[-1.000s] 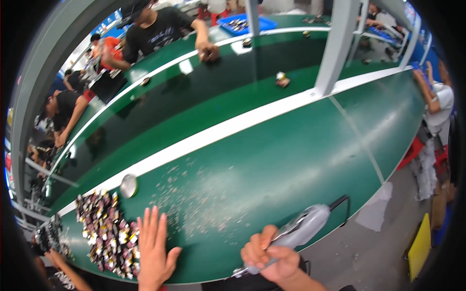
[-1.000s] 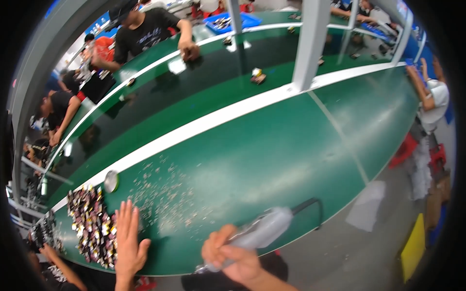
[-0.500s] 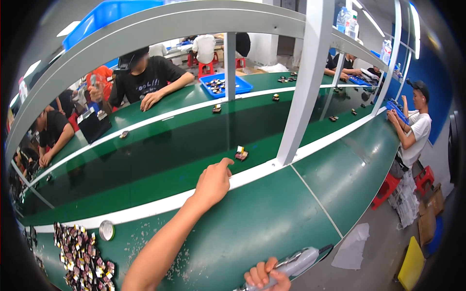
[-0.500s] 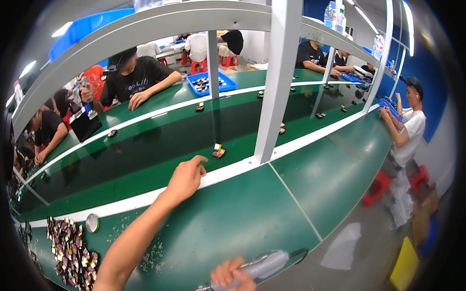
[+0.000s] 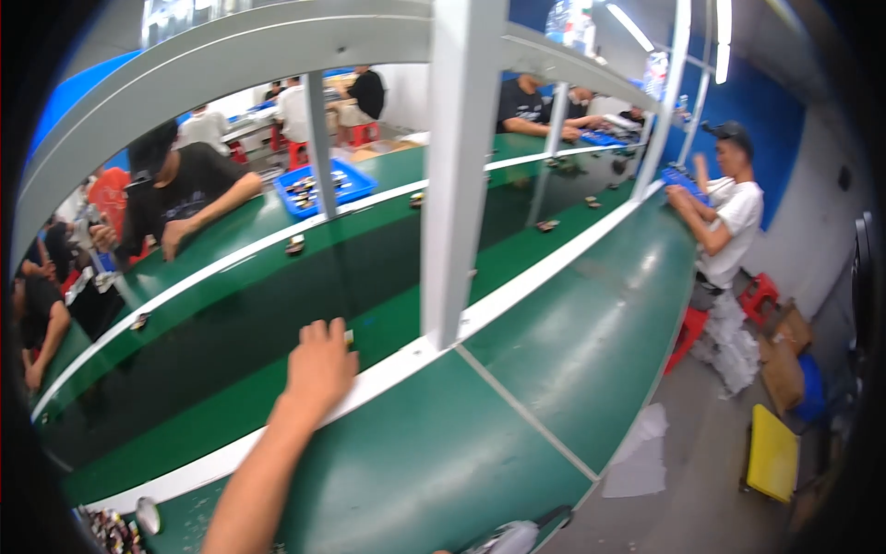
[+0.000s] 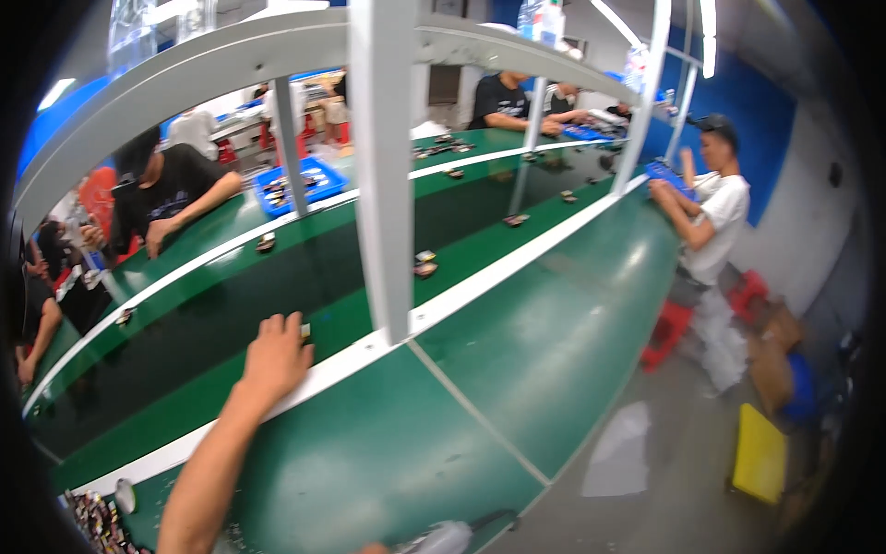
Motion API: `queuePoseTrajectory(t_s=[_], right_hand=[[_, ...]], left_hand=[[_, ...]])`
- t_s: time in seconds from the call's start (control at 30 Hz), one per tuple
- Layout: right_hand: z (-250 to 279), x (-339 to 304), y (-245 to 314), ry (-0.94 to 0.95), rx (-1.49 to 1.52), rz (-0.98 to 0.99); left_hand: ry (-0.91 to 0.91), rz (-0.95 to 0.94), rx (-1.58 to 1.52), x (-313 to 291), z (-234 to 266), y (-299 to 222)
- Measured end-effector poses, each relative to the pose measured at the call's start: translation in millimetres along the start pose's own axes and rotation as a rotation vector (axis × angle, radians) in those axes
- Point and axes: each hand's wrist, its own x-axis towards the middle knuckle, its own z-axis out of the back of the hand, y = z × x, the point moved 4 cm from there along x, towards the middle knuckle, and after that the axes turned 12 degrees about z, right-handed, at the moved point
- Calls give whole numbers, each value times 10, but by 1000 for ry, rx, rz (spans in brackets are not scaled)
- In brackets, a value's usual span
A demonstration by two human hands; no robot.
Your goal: Use a power screwdriver to assemble small electronic components on a factory assembly line.
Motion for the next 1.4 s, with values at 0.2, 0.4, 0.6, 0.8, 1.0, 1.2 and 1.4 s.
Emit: queuePoseTrajectory(t_s=[0.2,0.4,0.6,0.8,1.0,1.2,1.4], right_hand=[[-29,22,-41,62,-27,5],[-31,-51,-64,25,-38,12],[38,-81,-56,2,-84,33],[60,-286,75,21,-102,8],[81,-525,136,-41,-178,37],[155,-710,-33,-49,-185,-25],[222,-774,-90,-47,-210,-52]], left_hand=[[-8,-296,96,50,-13,244],[-88,-340,120,-169,73,220],[30,-541,-209,-1122,508,-49],[64,-784,-242,-2474,856,-130],[104,-750,-304,-3004,897,46],[272,-589,-462,-3105,1013,148],[359,-569,-564,-3070,964,151]])
